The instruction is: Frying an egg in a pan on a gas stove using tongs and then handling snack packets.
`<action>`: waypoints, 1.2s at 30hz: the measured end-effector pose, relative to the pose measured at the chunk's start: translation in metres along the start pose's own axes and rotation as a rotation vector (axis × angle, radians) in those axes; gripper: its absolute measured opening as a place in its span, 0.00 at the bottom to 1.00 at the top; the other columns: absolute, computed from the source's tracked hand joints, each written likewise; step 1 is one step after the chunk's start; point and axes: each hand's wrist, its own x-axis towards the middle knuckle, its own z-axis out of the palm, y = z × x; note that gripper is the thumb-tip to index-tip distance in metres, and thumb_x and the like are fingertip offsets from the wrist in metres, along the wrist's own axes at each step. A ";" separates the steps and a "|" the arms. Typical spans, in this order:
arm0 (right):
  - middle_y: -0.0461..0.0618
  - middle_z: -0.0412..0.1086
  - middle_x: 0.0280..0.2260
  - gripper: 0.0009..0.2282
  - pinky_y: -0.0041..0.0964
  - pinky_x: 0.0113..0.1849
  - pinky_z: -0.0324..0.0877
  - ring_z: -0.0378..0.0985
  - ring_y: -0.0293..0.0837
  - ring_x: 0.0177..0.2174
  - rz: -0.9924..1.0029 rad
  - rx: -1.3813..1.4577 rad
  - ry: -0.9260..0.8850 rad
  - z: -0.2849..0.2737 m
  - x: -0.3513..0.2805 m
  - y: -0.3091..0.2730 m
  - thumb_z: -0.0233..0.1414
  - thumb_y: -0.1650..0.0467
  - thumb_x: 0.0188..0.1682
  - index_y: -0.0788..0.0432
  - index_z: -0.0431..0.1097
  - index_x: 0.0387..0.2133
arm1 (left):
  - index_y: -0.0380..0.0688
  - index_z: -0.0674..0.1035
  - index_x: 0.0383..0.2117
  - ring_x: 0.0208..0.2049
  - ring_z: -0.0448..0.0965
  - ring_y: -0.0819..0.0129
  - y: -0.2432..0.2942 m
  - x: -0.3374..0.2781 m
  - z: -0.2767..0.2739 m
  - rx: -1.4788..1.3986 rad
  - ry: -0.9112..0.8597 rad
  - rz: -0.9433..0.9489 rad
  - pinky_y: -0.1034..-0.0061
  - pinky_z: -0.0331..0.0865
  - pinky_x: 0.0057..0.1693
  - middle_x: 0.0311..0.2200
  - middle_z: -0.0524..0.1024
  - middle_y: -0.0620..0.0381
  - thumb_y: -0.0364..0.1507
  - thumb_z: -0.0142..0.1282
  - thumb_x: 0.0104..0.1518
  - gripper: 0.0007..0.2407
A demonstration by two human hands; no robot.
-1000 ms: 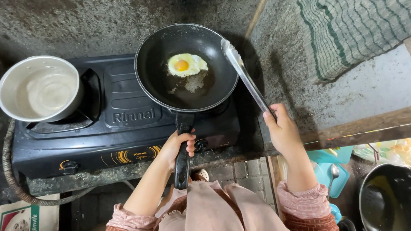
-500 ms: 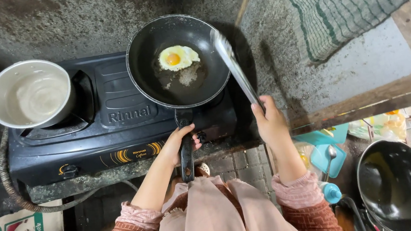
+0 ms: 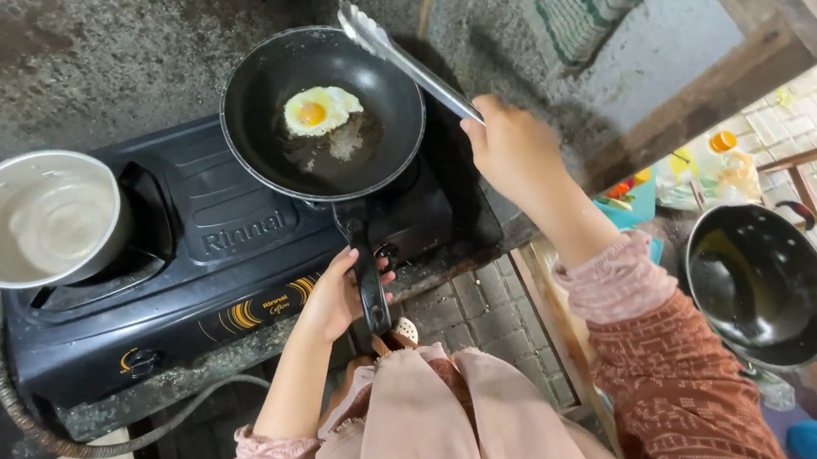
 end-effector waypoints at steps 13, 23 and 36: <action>0.61 0.77 0.31 0.16 0.57 0.39 0.77 0.83 0.61 0.36 0.066 -0.004 -0.038 0.050 -0.014 -0.008 0.45 0.59 0.57 0.56 0.73 0.45 | 0.52 0.50 0.72 0.55 0.73 0.34 -0.026 -0.046 -0.033 0.009 0.008 0.016 0.32 0.69 0.53 0.59 0.67 0.38 0.35 0.50 0.62 0.32; 0.64 0.78 0.33 0.17 0.56 0.41 0.77 0.82 0.63 0.38 0.138 0.150 -0.060 0.061 -0.028 -0.018 0.46 0.59 0.57 0.57 0.73 0.48 | 0.57 0.47 0.73 0.64 0.64 0.29 -0.020 -0.091 -0.027 0.098 -0.064 0.014 0.33 0.64 0.57 0.67 0.58 0.33 0.34 0.49 0.61 0.33; 0.60 0.74 0.28 0.13 0.61 0.32 0.65 0.75 0.69 0.31 0.214 0.247 -0.234 0.117 -0.051 -0.035 0.43 0.59 0.56 0.54 0.67 0.35 | 0.60 0.54 0.72 0.56 0.77 0.53 0.001 -0.137 -0.017 0.184 0.103 -0.117 0.57 0.71 0.55 0.66 0.68 0.52 0.37 0.52 0.52 0.36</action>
